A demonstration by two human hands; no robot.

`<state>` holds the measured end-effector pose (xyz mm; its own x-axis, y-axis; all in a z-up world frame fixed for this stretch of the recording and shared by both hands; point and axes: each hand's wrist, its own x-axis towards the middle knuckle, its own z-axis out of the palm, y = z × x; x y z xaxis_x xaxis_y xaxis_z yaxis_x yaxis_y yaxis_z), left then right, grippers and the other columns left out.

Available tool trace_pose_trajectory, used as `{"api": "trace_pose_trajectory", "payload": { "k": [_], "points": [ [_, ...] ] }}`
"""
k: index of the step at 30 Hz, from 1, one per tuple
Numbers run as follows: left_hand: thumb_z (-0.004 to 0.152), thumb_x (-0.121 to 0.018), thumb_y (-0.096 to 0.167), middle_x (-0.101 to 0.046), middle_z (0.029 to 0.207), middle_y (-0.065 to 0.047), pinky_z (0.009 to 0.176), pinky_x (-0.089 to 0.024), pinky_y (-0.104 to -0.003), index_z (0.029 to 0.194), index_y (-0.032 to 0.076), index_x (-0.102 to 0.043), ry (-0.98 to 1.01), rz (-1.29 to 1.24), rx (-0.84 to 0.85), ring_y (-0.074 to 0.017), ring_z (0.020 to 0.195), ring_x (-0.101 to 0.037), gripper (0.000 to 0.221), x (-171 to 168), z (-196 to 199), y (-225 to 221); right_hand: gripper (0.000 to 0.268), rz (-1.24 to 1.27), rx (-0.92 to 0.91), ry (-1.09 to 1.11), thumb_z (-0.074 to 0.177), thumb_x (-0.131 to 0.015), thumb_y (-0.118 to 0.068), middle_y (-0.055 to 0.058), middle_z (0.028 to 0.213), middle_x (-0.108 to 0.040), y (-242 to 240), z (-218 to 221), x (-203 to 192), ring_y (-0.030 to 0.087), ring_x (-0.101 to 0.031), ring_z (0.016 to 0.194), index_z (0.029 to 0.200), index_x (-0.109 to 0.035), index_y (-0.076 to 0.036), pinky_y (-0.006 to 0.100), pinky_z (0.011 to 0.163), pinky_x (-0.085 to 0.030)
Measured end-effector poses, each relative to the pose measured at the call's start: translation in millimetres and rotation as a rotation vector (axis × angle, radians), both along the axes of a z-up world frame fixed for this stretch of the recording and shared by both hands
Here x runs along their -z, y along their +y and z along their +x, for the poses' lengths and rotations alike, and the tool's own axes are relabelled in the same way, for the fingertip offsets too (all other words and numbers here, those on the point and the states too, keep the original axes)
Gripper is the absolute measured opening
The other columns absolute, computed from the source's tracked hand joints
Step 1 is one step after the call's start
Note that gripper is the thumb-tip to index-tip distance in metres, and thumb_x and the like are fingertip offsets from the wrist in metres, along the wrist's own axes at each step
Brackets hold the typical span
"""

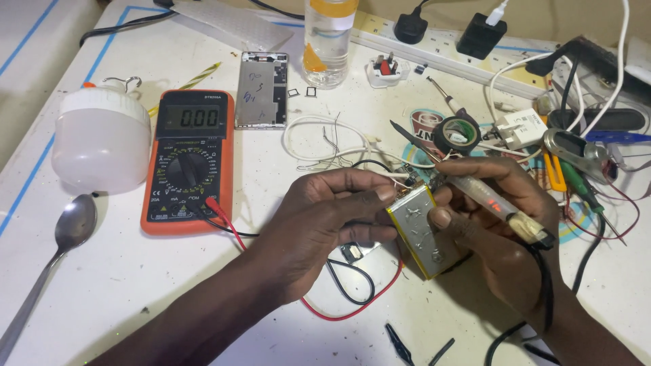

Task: Soldering wires to a circuit board and testing the electrical connections with a multimeter.

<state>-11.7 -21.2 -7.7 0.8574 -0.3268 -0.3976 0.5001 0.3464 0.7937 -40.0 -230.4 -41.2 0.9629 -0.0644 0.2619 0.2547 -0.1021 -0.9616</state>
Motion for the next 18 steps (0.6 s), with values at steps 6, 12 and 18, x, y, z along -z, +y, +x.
{"api": "trace_pose_trajectory", "payload": {
  "k": [6, 12, 18],
  "points": [
    [0.077, -0.074, 0.006, -0.078, 0.090, -0.023, 0.078, -0.066, -0.041, 0.094, -0.005, -0.073, 0.044, 0.103, -0.073, -0.0295, 0.080, -0.075, 0.020, -6, -2, -5, 0.045, -0.029, -0.017, 0.059, 0.080, -0.076, 0.000, 0.014, 0.096, -0.073, 4, -2, -6, 0.019, -0.071, 0.085, 0.124, -0.065, 0.001, 0.029, 0.071, -0.061],
    [0.082, -0.069, 0.012, -0.070, 0.060, -0.007, 0.044, -0.051, -0.027, 0.079, 0.006, -0.076, -0.219, 0.713, 0.027, -0.0157, 0.045, -0.064, 0.010, -10, -4, -4, 0.026, -0.643, 0.044, -0.365, 0.098, -0.064, -0.016, 0.013, 0.123, -0.074, 0, -1, -18, 0.022, -0.073, 0.112, 0.121, -0.068, -0.005, 0.030, 0.094, -0.054],
    [0.087, -0.064, 0.033, -0.080, 0.070, 0.001, 0.064, -0.053, -0.035, 0.087, 0.023, -0.079, -0.763, 1.169, 0.099, -0.0163, 0.064, -0.074, 0.018, 16, 1, 8, 0.023, -0.365, 0.286, -0.577, 0.114, -0.047, -0.011, 0.019, 0.100, -0.067, -62, 23, -31, 0.020, -0.063, 0.065, 0.131, -0.047, 0.005, 0.030, 0.058, -0.052]
  ]
}}
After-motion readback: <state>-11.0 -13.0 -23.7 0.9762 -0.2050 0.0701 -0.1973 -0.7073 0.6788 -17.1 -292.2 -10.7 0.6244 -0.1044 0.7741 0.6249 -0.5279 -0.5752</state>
